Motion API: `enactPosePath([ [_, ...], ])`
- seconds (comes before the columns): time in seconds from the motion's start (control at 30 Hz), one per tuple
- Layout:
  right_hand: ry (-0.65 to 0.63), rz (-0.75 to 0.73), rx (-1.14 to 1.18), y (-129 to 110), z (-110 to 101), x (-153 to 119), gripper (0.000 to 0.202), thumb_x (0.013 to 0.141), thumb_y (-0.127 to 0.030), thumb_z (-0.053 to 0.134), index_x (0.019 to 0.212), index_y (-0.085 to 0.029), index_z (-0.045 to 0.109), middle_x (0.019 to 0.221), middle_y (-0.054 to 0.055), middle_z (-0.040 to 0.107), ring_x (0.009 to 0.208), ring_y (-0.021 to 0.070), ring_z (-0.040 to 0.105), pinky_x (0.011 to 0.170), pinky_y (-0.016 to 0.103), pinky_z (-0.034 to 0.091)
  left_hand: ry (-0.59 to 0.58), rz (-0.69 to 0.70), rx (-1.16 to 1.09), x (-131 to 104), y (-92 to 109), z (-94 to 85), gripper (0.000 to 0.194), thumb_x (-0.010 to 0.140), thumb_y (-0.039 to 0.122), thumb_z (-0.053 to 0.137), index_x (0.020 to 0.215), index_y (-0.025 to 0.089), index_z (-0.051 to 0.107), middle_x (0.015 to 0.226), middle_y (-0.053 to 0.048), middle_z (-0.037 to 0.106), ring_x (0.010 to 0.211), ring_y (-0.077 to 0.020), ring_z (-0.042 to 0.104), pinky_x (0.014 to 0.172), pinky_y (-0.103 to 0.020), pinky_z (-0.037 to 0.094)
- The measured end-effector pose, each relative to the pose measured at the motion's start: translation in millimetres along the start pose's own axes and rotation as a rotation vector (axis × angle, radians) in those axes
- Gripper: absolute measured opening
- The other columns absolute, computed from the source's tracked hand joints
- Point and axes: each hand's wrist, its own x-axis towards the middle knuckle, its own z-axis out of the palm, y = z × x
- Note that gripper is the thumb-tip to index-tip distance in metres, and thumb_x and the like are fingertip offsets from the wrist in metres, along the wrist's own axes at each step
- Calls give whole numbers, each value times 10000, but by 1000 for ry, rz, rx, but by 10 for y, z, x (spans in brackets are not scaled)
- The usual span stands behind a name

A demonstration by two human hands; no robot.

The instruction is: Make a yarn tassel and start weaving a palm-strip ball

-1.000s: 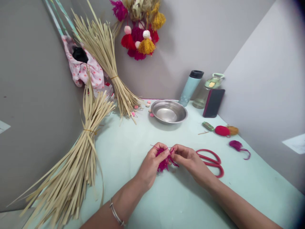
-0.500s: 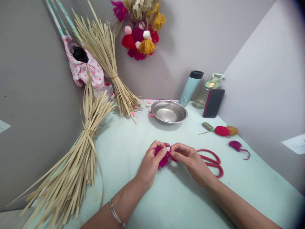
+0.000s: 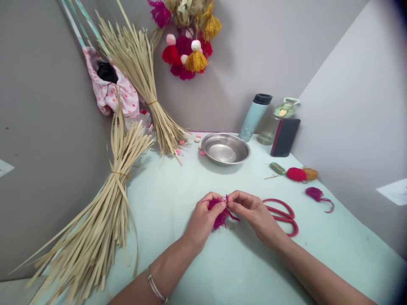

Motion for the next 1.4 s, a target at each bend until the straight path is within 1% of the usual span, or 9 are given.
enactPosePath([
  [0.13,-15,18,-4,-3,12,5,247,787,-405,689,758,-177,598,666,-28,544,614,116,447,597,257,336,-1,1,1,8,-19,-9,235,824,407,626,820,201,513,631,48,470,518,-71,390,501,-199,303],
  [0.27,16,16,-26,-32,31,-2,262,757,-412,701,740,-179,581,651,-32,527,601,116,439,586,258,339,-6,-3,6,11,-14,-3,258,795,415,664,807,196,528,626,52,468,516,-69,394,506,-201,310],
  [0.47,4,9,-51,-64,60,-5,249,754,-397,685,705,-180,572,644,-27,521,607,119,439,595,264,343,4,6,-180,3,46,13,251,806,402,654,795,189,522,676,38,502,552,-69,438,537,-192,338],
  [0.7,4,28,1,-72,68,-5,243,739,-393,697,713,-188,569,638,-30,564,599,121,466,594,264,347,-58,22,-275,22,50,-6,281,821,422,658,849,191,499,735,15,572,627,-82,509,616,-198,387],
  [0.8,-12,20,12,-66,58,-7,231,760,-379,689,717,-186,570,638,-30,558,610,120,468,602,261,351,-50,41,-264,22,42,0,254,851,403,621,837,188,488,744,14,574,648,-82,516,643,-203,402],
  [0.97,-2,10,-12,-58,39,-11,220,777,-379,672,729,-188,575,660,-11,574,624,135,489,612,272,380,27,4,-110,9,18,10,289,798,410,673,905,201,503,737,24,556,599,-88,510,550,-208,363],
  [1.07,18,-3,-39,-44,26,-13,227,777,-392,672,738,-189,580,661,-14,555,620,134,480,601,266,374,3,-7,-78,6,16,10,309,749,388,720,902,196,532,744,23,551,600,-88,503,564,-212,369],
  [1.23,11,-4,-44,-32,20,-8,238,769,-406,681,739,-190,587,673,-18,542,630,132,465,611,266,364,-30,-5,-114,7,30,7,233,795,364,675,795,185,526,645,48,477,527,-61,410,523,-197,302],
  [1.4,-2,23,-29,-53,42,-2,233,753,-388,691,719,-185,581,636,-38,516,604,117,424,594,257,325,-107,20,-270,8,42,-14,177,824,307,658,821,178,536,717,24,544,605,-72,474,583,-189,349],
])
